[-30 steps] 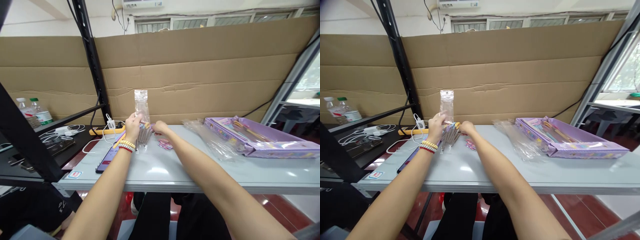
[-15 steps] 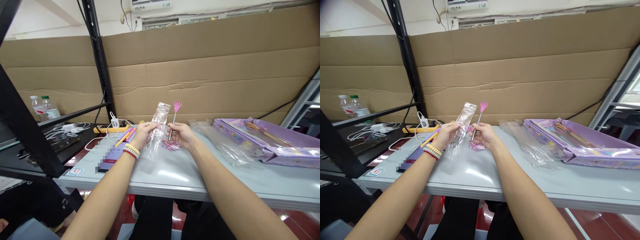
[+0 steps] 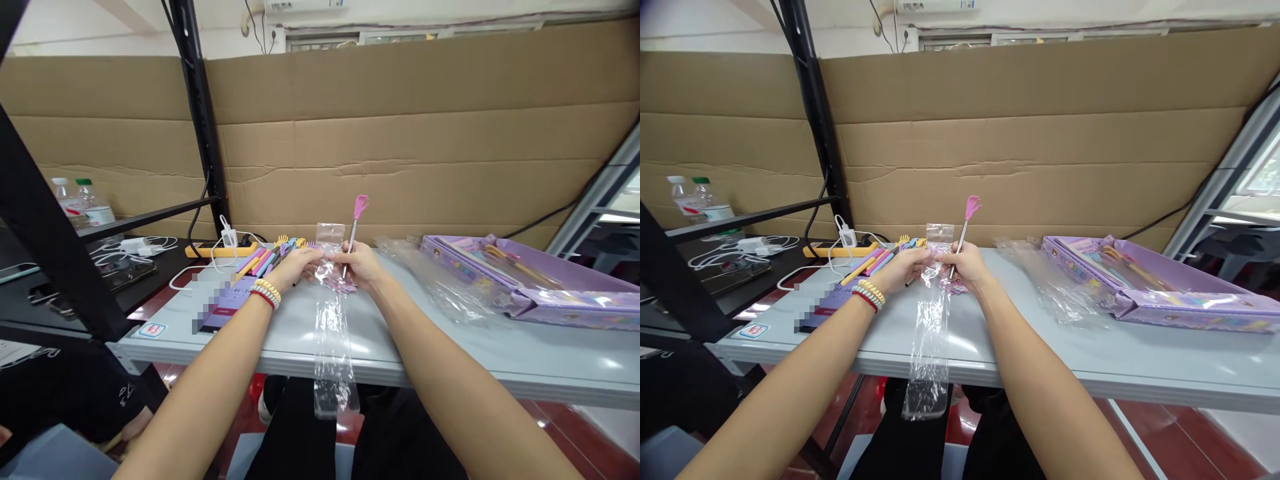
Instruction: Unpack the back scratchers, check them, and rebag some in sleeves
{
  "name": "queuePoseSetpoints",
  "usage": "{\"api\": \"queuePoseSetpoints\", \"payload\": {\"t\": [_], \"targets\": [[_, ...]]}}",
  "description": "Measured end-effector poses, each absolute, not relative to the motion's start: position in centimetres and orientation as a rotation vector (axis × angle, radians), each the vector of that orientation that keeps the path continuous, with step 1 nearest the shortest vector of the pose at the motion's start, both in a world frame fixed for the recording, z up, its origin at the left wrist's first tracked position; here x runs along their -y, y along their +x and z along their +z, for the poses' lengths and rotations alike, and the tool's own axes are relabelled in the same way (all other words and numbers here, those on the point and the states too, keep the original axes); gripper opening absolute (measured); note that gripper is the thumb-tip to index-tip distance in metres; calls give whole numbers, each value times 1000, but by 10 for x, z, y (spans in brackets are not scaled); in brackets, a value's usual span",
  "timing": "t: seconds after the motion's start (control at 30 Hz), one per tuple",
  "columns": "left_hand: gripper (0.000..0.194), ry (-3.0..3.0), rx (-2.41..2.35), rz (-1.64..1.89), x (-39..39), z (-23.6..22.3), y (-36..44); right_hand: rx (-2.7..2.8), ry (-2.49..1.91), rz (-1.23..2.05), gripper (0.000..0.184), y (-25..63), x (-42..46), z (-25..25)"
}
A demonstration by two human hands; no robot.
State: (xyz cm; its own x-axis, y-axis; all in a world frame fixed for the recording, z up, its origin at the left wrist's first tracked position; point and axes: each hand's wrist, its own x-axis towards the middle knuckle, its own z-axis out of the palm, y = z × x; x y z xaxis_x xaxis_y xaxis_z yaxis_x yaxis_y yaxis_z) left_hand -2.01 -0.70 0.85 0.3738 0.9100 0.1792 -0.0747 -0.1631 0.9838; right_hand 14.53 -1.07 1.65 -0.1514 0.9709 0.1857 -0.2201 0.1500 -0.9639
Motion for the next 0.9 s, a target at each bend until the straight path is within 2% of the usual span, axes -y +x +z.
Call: {"api": "queuePoseSetpoints", "payload": {"t": [0.17, 0.27, 0.37, 0.5, 0.63, 0.77, 0.9], "targets": [[33, 1422, -1041, 1292, 1, 6, -23, 1341, -959, 1281, 53, 139, 14, 13], [32, 1359, -1021, 1351, -3, 4, -24, 1283, -969, 1195, 50, 144, 7, 13], [31, 1343, -1096, 1449, -9, 0, -26, 1217, -1095, 952, 37, 163, -4, 20], [17, 1525, -1500, 1671, -17, -8, -32, 1335, -1482, 636, 16, 207, -16, 36], [15, 1703, -1640, 1579, -18, -12, -32, 1604, -1923, 255, 4, 246, -21, 45], [17, 1910, -1494, 1496, -9, -10, -22, 1612, -2053, -67, 24, 249, -14, 50], [23, 2139, -1271, 1420, 4, -4, -14, 1619, -1676, -6, 39, 211, 5, 55]]}}
